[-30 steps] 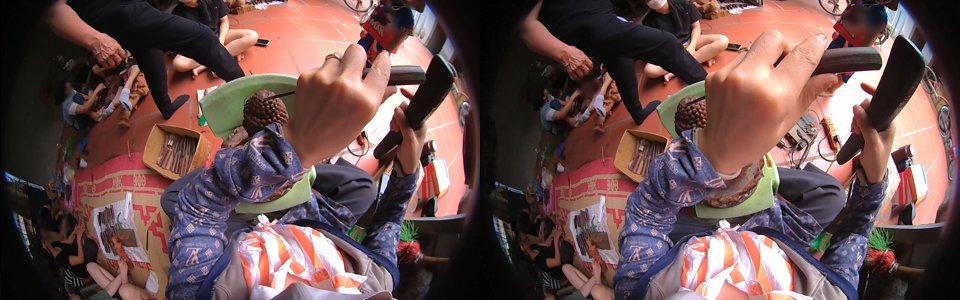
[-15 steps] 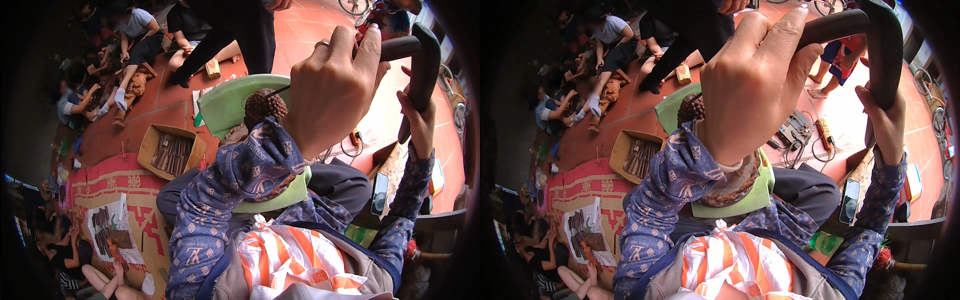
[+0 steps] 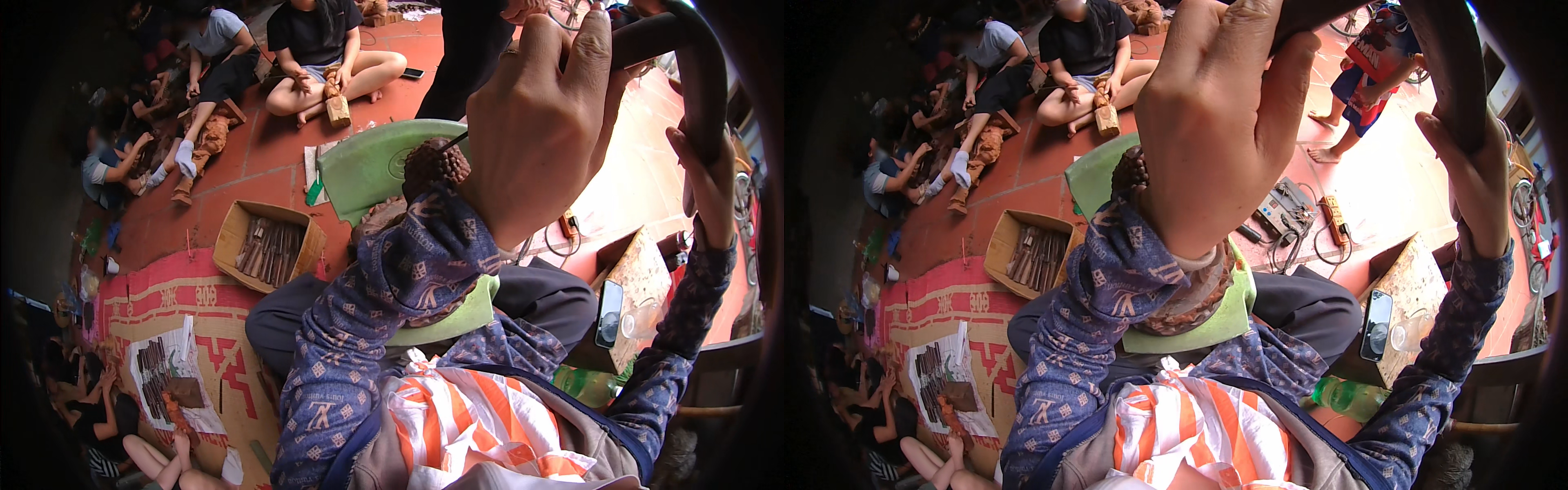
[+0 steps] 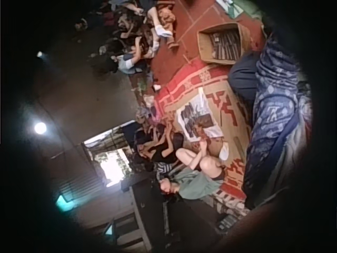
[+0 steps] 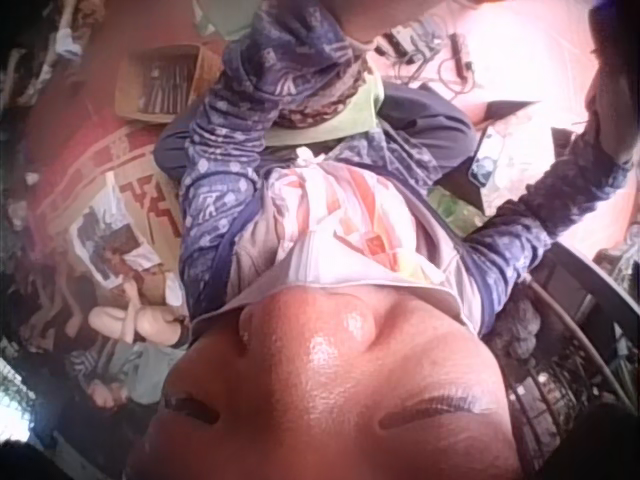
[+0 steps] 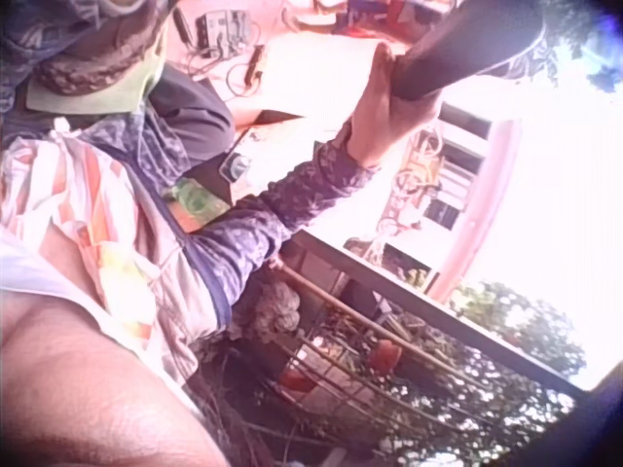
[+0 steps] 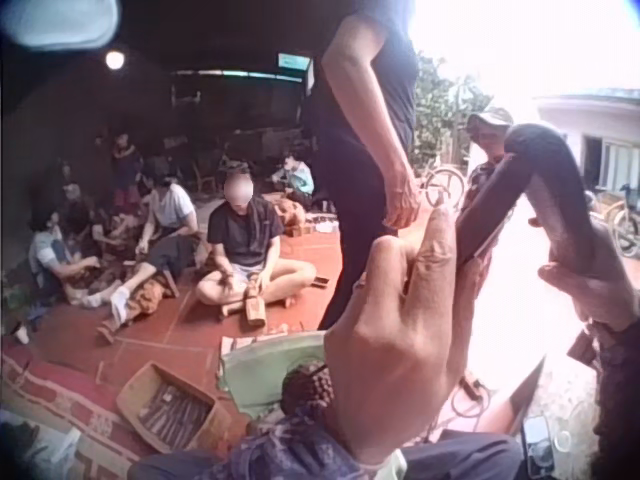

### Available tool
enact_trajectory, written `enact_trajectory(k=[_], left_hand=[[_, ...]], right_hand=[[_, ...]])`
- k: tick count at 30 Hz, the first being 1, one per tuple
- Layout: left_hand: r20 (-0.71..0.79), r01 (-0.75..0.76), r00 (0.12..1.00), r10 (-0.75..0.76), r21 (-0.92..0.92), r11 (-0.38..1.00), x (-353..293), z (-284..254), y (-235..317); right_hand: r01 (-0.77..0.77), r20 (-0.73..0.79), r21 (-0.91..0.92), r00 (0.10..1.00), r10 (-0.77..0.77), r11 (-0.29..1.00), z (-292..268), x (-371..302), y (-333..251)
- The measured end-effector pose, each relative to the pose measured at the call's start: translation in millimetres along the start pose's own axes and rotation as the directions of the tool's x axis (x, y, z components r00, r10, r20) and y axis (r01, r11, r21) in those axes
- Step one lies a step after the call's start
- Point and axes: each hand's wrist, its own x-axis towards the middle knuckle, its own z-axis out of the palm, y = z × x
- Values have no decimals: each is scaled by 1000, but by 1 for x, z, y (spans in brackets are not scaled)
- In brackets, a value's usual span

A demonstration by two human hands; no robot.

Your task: The person carves a wooden Buddha statue using a chisel and mallet. They repeatedly strike the chisel to shape the wood, occasionally pausing to inspect the progress. The task continues throughout the clip with consistent hand movements.

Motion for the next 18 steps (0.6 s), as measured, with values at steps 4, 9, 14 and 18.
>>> enact_trajectory(k=[4, 9, 14, 18], left_hand=[[-31, -178, 984, 177, -58, 982, -9, -6, 7], [140, -201, 966, 219, -128, 971, -23, -3, 20], [205, -120, 967, 148, -142, 983, -18, 0, 16], [257, -63, 963, 84, -89, 994, -16, -1, 13]], right_hand=[[-77, -67, 15, 995, 78, 997, -10, -6, -6], [-84, -68, 172, 993, 97, 982, -10, -29, 8], [-56, -108, 222, 991, 82, 973, 10, -36, -3], [-221, -88, 174, 967, 239, 960, 9, -40, 10]])
